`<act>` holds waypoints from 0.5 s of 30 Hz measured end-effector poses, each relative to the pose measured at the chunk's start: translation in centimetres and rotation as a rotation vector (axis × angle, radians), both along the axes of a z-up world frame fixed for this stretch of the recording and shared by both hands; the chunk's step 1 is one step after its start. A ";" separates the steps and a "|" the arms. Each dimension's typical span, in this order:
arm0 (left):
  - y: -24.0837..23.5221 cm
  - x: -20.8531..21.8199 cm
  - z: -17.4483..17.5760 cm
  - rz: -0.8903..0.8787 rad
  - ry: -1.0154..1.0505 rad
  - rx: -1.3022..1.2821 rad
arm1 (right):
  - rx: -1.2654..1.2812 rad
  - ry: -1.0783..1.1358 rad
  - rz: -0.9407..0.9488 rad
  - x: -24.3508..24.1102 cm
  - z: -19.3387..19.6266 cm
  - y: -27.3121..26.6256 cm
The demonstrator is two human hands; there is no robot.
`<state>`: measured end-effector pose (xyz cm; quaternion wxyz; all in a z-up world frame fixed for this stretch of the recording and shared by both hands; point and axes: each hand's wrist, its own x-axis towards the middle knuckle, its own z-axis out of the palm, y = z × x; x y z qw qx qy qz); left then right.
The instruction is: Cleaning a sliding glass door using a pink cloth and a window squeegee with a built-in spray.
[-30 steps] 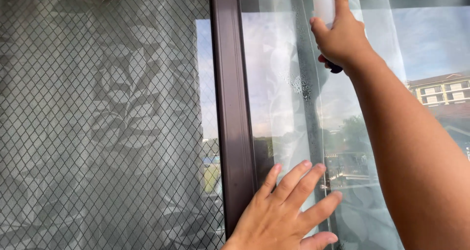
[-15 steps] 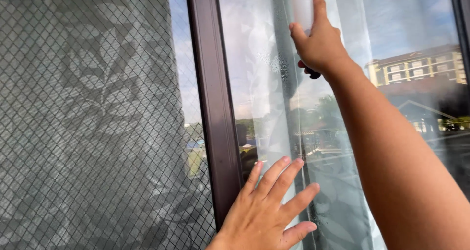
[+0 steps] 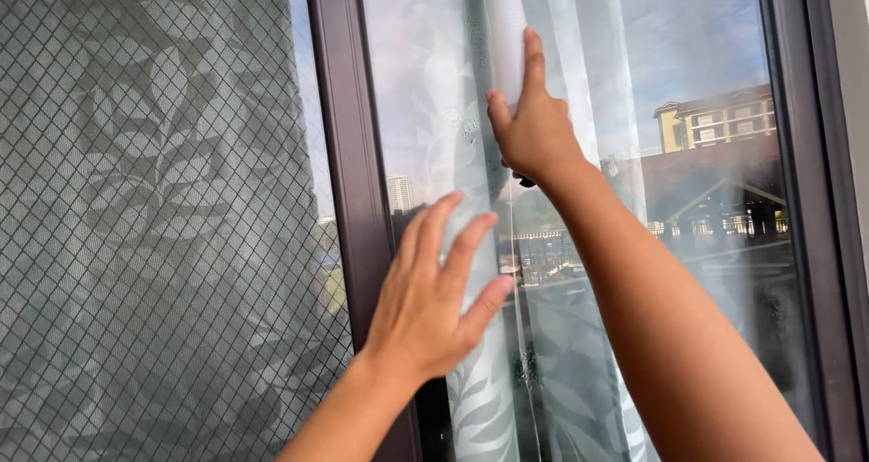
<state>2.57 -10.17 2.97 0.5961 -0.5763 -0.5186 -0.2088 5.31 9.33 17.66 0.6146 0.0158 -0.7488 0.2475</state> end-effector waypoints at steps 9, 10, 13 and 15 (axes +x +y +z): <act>2.7 2.2 4.4 -0.281 -0.353 0.106 | 0.031 -0.060 -0.057 2.0 -0.9 -1.3; 3.1 2.5 4.8 -0.309 -0.425 0.110 | 0.039 -0.070 -0.095 1.6 -0.9 -0.9; 4.2 3.1 4.8 -0.336 -0.534 0.115 | 0.026 -0.122 -0.114 1.8 -1.9 -0.7; 4.8 3.3 4.8 -0.336 -0.554 0.121 | 0.014 -0.148 -0.095 2.2 -2.4 -0.6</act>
